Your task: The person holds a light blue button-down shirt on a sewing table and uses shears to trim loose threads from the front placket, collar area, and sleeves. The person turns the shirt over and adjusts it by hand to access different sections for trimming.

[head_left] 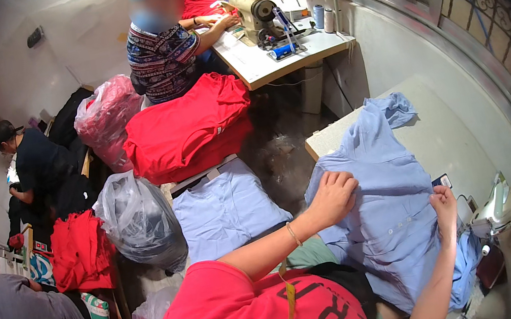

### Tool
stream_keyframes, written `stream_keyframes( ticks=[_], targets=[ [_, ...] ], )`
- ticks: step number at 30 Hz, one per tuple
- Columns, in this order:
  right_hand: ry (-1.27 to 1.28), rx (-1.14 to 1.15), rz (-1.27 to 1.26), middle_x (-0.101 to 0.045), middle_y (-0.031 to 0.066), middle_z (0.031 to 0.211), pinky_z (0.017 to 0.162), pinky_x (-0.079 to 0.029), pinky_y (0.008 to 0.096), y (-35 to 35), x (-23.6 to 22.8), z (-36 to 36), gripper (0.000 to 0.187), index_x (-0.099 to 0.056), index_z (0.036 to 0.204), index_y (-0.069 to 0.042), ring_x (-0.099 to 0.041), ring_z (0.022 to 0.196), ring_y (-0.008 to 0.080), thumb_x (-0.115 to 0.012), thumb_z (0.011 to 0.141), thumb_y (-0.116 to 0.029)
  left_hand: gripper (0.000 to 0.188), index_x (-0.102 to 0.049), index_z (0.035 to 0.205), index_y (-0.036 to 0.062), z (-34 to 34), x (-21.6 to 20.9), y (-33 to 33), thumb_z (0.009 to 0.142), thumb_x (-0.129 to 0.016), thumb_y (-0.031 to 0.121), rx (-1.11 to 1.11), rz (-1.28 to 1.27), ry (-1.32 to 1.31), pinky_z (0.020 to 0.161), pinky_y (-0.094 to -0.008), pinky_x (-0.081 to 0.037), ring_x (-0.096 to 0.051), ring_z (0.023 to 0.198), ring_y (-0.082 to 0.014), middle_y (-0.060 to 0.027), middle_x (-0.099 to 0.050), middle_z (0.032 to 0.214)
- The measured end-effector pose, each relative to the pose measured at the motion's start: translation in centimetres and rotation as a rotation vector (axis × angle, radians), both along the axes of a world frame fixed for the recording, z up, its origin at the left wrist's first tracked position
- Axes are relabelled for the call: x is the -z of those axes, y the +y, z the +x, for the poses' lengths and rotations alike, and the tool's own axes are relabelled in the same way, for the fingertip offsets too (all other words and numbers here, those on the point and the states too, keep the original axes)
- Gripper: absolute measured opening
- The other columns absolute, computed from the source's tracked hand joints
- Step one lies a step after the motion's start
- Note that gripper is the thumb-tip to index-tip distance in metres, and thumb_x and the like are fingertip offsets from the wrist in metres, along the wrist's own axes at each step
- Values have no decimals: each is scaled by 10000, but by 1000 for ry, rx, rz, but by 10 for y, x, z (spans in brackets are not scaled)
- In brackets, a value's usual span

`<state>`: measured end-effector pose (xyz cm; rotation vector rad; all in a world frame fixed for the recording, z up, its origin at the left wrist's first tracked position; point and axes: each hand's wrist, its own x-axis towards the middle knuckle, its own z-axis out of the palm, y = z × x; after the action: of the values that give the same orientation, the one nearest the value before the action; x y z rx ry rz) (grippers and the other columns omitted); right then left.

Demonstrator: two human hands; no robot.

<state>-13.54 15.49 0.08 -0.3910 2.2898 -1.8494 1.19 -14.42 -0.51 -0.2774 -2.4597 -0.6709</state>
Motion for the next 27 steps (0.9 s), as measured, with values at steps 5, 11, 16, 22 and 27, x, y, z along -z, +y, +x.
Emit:
stream_keyframes(
  ticks=[5,11,16,22,27],
  targets=[
    [-6,44,-17,-500,-36,746,628,-342,171,1,6,4,290,-530,1096,10,-440,680,35,-571,809,-3,389,-509,1064,11,16,-19,63,748,-677,165,467,101,46,918,-414,-391,-486,1042,-321,-163,-510,1122],
    [15,77,17,-577,-8,847,681,-402,197,-6,-4,10,316,-559,1122,-18,-510,773,63,-573,807,-32,370,-541,1010,49,25,-4,86,719,-683,228,517,-88,-89,874,-374,-399,-500,1003,-264,-95,-534,1047],
    [-79,-8,-55,-586,-4,863,730,-398,192,-6,-11,9,285,-571,1097,-3,-515,795,69,-578,815,-42,439,-561,1092,57,26,-15,86,704,-722,186,489,-87,-103,862,-371,-409,-500,1001,-262,-72,-551,1088],
    [-130,-39,-103,-584,28,887,762,-408,216,3,-5,6,257,-572,1100,-10,-510,823,99,-542,867,-112,443,-556,1113,71,26,-13,88,713,-719,168,487,-121,-129,873,-381,-401,-492,1011,-256,-57,-541,1117],
    [-125,-49,-94,-543,9,903,794,-396,231,6,-3,6,284,-566,1122,-24,-469,882,92,-509,928,-224,445,-553,1113,67,27,-12,88,714,-720,169,493,-105,-110,878,-381,-399,-491,1011,-257,-64,-540,1116]
  ],
)
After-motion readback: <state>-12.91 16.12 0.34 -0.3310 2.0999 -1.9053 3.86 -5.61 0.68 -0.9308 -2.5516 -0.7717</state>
